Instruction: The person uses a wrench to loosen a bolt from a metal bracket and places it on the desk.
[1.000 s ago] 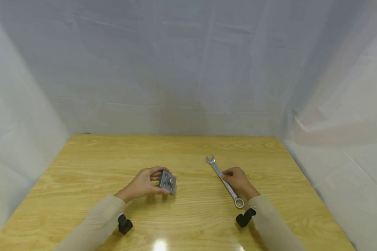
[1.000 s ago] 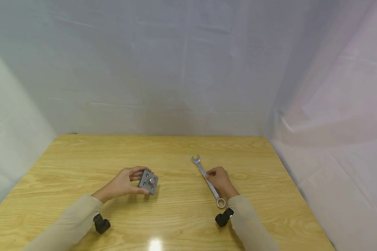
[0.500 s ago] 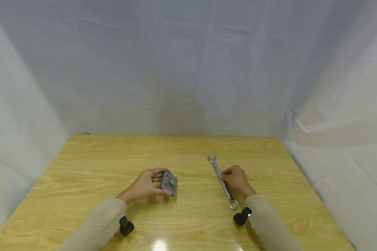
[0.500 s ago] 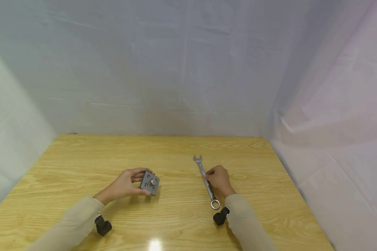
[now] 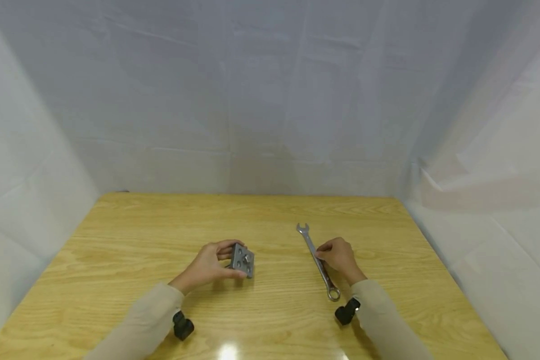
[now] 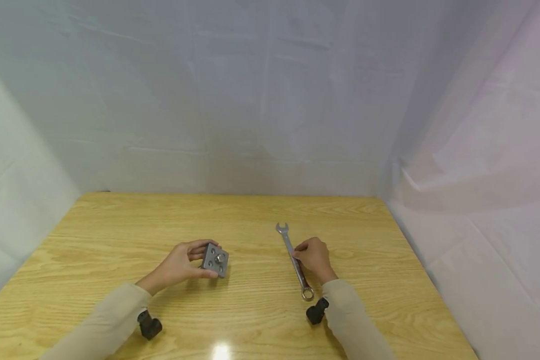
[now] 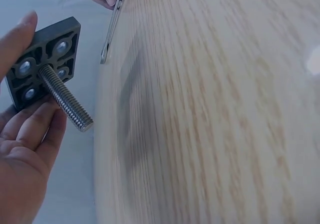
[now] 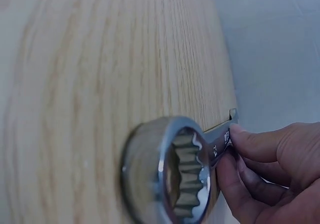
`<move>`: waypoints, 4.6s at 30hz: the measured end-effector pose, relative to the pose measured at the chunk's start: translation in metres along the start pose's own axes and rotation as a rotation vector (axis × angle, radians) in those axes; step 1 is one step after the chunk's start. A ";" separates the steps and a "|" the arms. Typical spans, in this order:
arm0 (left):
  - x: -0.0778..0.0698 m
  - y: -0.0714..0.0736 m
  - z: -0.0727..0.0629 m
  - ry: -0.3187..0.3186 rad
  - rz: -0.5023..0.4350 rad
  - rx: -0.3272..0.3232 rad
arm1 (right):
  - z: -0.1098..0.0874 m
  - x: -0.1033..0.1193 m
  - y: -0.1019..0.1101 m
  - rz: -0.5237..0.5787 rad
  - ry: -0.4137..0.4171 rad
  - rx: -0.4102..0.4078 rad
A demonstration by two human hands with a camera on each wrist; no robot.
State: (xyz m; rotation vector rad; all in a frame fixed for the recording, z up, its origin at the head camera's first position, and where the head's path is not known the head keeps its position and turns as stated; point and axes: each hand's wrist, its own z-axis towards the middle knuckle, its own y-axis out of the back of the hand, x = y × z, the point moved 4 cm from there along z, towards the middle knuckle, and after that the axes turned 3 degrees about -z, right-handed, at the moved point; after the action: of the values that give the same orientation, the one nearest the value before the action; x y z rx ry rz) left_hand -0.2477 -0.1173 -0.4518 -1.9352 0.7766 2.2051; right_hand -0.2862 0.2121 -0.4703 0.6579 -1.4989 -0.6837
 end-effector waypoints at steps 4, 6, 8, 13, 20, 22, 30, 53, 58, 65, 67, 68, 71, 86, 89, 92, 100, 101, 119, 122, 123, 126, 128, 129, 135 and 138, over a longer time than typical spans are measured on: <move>-0.002 -0.005 0.002 -0.002 -0.009 -0.020 | -0.005 0.003 0.003 0.029 0.015 -0.032; -0.004 -0.008 0.002 0.000 -0.008 -0.030 | -0.009 0.006 0.001 0.075 0.015 -0.049; -0.005 -0.012 0.003 -0.006 0.009 -0.041 | -0.013 0.011 -0.004 0.141 0.020 -0.055; -0.009 -0.021 0.004 -0.056 0.064 -0.076 | -0.023 0.041 -0.021 0.221 0.141 -0.005; -0.014 -0.028 0.008 -0.074 0.074 -0.160 | -0.035 0.090 -0.044 0.246 0.313 0.157; -0.015 -0.030 0.009 -0.094 0.088 -0.168 | -0.035 0.099 -0.049 0.233 0.326 0.174; -0.018 -0.036 0.012 -0.184 0.166 -0.158 | -0.039 0.118 -0.057 0.131 0.265 0.166; -0.023 -0.032 0.010 -0.118 0.109 -0.138 | -0.043 0.127 -0.051 0.103 0.633 0.125; -0.023 -0.032 0.010 -0.110 0.110 -0.149 | -0.043 0.125 -0.051 0.190 0.579 0.169; -0.020 -0.033 0.011 -0.124 0.144 -0.162 | -0.038 0.119 -0.055 0.202 0.458 0.209; -0.019 -0.033 0.011 -0.121 0.156 -0.164 | -0.036 0.118 -0.056 0.196 0.423 0.218; -0.019 -0.033 0.011 -0.118 0.162 -0.165 | -0.035 0.117 -0.057 0.197 0.402 0.225; -0.020 -0.034 0.011 -0.118 0.173 -0.169 | -0.034 0.114 -0.058 0.204 0.329 0.244; -0.020 -0.033 0.008 -0.122 0.154 -0.150 | -0.038 0.119 -0.058 0.175 0.483 0.192; -0.021 -0.033 0.008 -0.128 0.128 -0.143 | -0.042 0.121 -0.056 0.157 0.524 0.169; -0.021 -0.033 0.009 -0.132 0.113 -0.139 | -0.044 0.122 -0.056 0.138 0.545 0.154; -0.020 -0.033 0.009 -0.123 0.131 -0.152 | -0.043 0.120 -0.058 0.111 0.510 0.154; -0.020 -0.033 0.009 -0.123 0.137 -0.153 | -0.043 0.120 -0.058 0.100 0.497 0.156; -0.016 -0.034 0.009 -0.133 0.151 -0.146 | -0.041 0.119 -0.060 0.092 0.386 0.184; -0.017 -0.034 0.008 -0.128 0.148 -0.147 | -0.041 0.119 -0.059 0.090 0.458 0.177; -0.018 -0.034 0.008 -0.125 0.142 -0.146 | -0.041 0.119 -0.059 0.089 0.488 0.173; -0.020 -0.033 0.007 -0.122 0.123 -0.140 | -0.043 0.119 -0.057 0.099 0.574 0.164; -0.020 -0.033 0.007 -0.129 0.114 -0.136 | -0.044 0.119 -0.056 0.110 0.610 0.165; -0.020 -0.033 0.007 -0.134 0.111 -0.133 | -0.044 0.120 -0.055 0.113 0.623 0.163; -0.019 -0.032 0.008 -0.138 0.105 -0.133 | -0.043 0.119 -0.055 0.107 0.621 0.168; -0.018 -0.033 0.009 -0.131 0.101 -0.137 | -0.042 0.118 -0.055 0.093 0.576 0.175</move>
State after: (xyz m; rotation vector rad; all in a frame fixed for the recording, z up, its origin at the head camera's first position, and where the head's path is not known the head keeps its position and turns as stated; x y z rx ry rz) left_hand -0.2391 -0.0809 -0.4442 -1.8233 0.7372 2.4769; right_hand -0.2482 0.0855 -0.4338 0.8291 -1.0479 -0.2550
